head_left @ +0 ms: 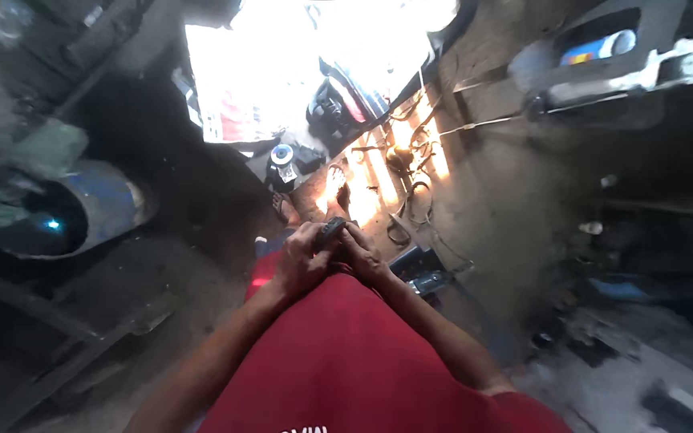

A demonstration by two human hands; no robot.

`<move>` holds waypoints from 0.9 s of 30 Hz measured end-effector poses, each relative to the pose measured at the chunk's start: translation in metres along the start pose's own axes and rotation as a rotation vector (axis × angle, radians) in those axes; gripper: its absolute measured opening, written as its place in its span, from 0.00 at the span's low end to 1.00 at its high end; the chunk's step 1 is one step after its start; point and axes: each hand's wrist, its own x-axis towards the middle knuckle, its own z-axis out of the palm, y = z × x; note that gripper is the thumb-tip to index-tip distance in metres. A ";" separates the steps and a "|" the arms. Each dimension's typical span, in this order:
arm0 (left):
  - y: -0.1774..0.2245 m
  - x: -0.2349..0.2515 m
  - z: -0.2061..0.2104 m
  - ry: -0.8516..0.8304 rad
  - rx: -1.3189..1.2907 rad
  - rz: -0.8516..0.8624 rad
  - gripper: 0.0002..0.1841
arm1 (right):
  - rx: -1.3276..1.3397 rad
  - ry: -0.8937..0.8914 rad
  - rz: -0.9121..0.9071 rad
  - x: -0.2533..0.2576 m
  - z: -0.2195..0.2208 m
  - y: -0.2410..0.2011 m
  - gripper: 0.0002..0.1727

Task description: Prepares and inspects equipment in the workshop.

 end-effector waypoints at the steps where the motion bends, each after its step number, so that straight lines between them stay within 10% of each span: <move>1: -0.003 -0.002 -0.002 -0.007 -0.005 0.011 0.14 | 0.016 0.019 0.000 -0.003 0.005 0.002 0.22; 14: -0.003 0.014 0.018 -0.431 0.117 0.006 0.17 | 0.008 0.310 -0.014 -0.055 -0.002 0.044 0.23; 21: 0.021 0.034 0.087 -0.397 0.171 0.182 0.15 | -0.159 0.648 0.399 -0.107 -0.171 0.193 0.25; 27: 0.046 0.044 0.172 -0.338 0.258 -0.041 0.15 | -0.528 0.213 0.824 -0.151 -0.307 0.337 0.32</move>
